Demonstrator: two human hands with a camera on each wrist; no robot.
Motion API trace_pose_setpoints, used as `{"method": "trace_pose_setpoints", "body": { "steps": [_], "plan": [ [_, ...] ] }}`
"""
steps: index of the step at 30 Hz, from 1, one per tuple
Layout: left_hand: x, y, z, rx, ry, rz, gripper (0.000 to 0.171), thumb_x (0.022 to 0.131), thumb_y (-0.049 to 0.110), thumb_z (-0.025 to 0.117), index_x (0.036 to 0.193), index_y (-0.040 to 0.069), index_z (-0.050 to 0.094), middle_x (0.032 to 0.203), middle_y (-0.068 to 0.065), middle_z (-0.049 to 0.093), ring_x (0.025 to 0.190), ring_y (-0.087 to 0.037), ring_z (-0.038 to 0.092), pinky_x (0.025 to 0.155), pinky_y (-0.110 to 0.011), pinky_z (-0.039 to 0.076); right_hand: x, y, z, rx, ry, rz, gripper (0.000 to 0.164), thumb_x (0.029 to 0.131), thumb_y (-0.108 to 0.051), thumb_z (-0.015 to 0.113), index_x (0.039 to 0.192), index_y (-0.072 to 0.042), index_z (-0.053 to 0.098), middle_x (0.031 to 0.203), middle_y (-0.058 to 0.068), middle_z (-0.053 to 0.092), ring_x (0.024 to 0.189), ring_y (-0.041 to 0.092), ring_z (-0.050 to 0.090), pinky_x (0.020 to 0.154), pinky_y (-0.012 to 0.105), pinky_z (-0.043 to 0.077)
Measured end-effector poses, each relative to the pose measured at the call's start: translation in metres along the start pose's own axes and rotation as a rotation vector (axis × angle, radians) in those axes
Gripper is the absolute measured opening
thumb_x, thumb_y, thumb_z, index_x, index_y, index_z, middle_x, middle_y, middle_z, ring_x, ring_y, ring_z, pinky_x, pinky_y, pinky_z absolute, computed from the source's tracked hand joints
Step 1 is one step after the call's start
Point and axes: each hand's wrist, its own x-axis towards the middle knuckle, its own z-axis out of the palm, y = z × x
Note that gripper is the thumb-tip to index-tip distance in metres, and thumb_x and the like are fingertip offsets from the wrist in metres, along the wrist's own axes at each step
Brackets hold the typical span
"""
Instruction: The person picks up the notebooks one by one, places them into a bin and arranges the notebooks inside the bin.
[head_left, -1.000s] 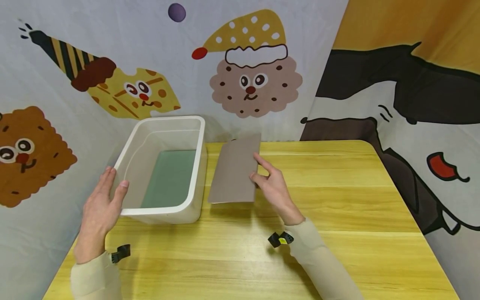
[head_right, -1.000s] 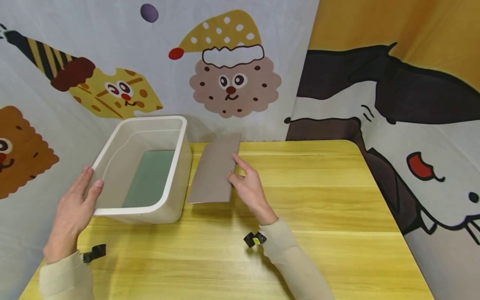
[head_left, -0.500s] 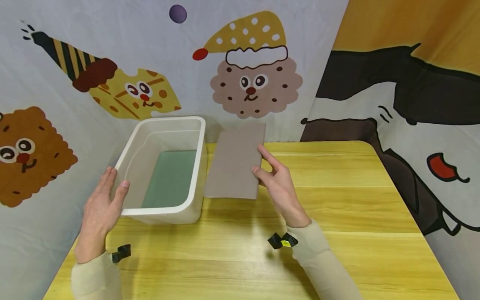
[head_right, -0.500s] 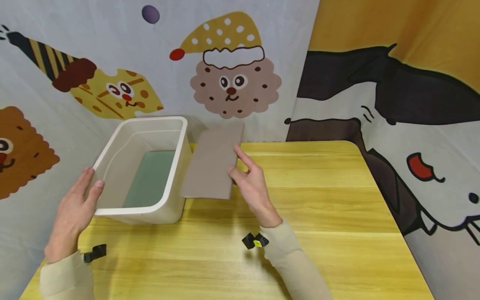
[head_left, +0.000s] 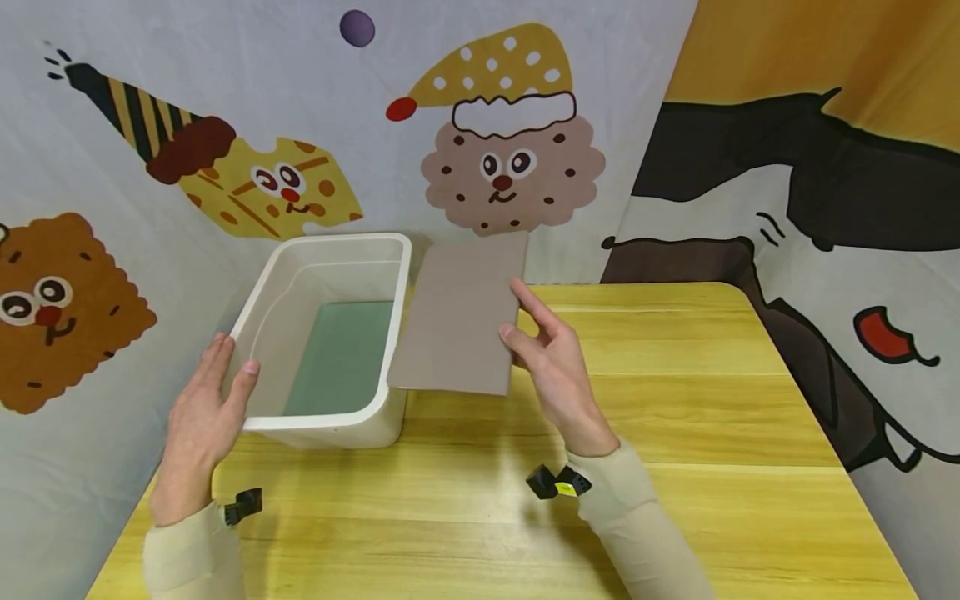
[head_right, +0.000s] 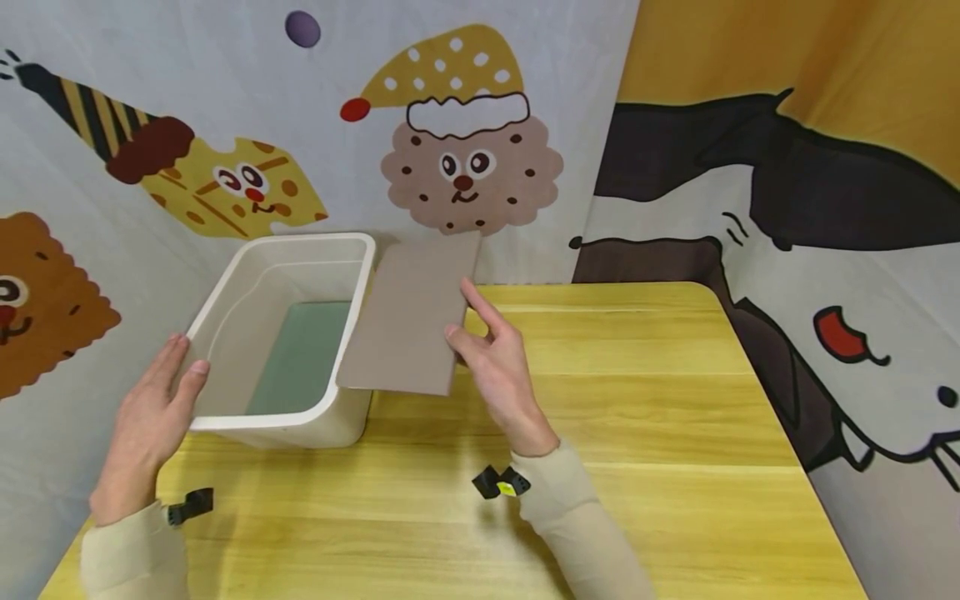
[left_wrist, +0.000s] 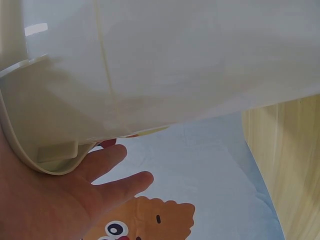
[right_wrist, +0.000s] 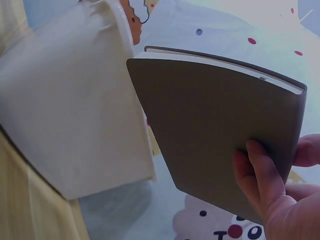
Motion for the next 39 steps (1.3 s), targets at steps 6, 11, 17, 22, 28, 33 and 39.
{"method": "trace_pose_setpoints", "body": {
  "steps": [6,11,17,22,28,33,39],
  "plan": [
    [0.000,0.000,0.000,-0.001,0.007,0.007,0.072,0.111,0.050,0.030,0.166,0.006,0.014,0.173,-0.015,0.007,0.154,-0.051,0.012,0.114,-0.078,0.014,0.003,-0.008,0.014,0.041,-0.040,-0.033,0.061,0.101,-0.006,0.062,0.158,-0.018,0.045,0.162,-0.005,0.038,0.074,0.009,0.060,0.082,0.028,0.060],
    [0.001,0.000,0.000,-0.004,0.017,0.033,0.071,0.112,0.049,0.031,0.165,0.004,0.016,0.172,-0.016,0.009,0.155,-0.049,0.011,0.114,-0.076,0.014,0.009,-0.010,0.027,0.094,-0.072,-0.041,0.061,0.101,-0.004,0.061,0.158,-0.015,0.045,0.164,-0.006,0.036,0.069,0.006,0.054,0.076,0.024,0.058],
    [0.001,0.000,-0.001,-0.005,0.009,0.033,0.071,0.112,0.049,0.030,0.166,0.005,0.015,0.173,-0.015,0.008,0.155,-0.048,0.009,0.114,-0.078,0.012,0.015,-0.008,0.046,0.171,-0.107,-0.029,0.061,0.101,-0.001,0.060,0.159,-0.013,0.043,0.161,-0.004,0.039,0.070,0.006,0.056,0.075,0.023,0.058],
    [0.001,0.000,-0.001,-0.008,0.009,0.033,0.070,0.112,0.049,0.029,0.166,0.005,0.015,0.173,-0.015,0.008,0.156,-0.047,0.010,0.114,-0.077,0.012,0.020,-0.005,0.061,0.214,-0.135,-0.003,0.062,0.101,0.000,0.059,0.159,-0.012,0.041,0.160,-0.001,0.041,0.077,0.007,0.060,0.077,0.024,0.059],
    [0.002,-0.001,-0.001,-0.012,0.016,0.036,0.070,0.112,0.049,0.029,0.165,0.005,0.016,0.173,-0.015,0.009,0.156,-0.046,0.010,0.116,-0.075,0.012,0.029,0.002,0.079,0.200,-0.149,0.034,0.063,0.101,0.000,0.059,0.160,-0.013,0.040,0.155,0.003,0.045,0.094,0.013,0.068,0.083,0.027,0.060],
    [0.002,-0.002,-0.001,-0.020,0.026,0.041,0.070,0.112,0.048,0.028,0.165,0.004,0.017,0.172,-0.016,0.010,0.156,-0.046,0.010,0.117,-0.075,0.011,0.038,0.010,0.094,0.146,-0.148,0.060,0.062,0.102,-0.001,0.059,0.160,-0.015,0.042,0.158,0.000,0.043,0.091,0.013,0.068,0.084,0.029,0.061],
    [0.001,-0.004,-0.001,-0.038,0.040,0.061,0.067,0.113,0.046,0.025,0.165,0.004,0.019,0.172,-0.017,0.012,0.155,-0.047,0.012,0.117,-0.074,0.012,0.048,0.021,0.109,0.086,-0.124,0.096,0.061,0.101,-0.001,0.061,0.158,-0.016,0.045,0.160,0.003,0.042,0.084,0.011,0.068,0.084,0.031,0.061]
  ]
}}
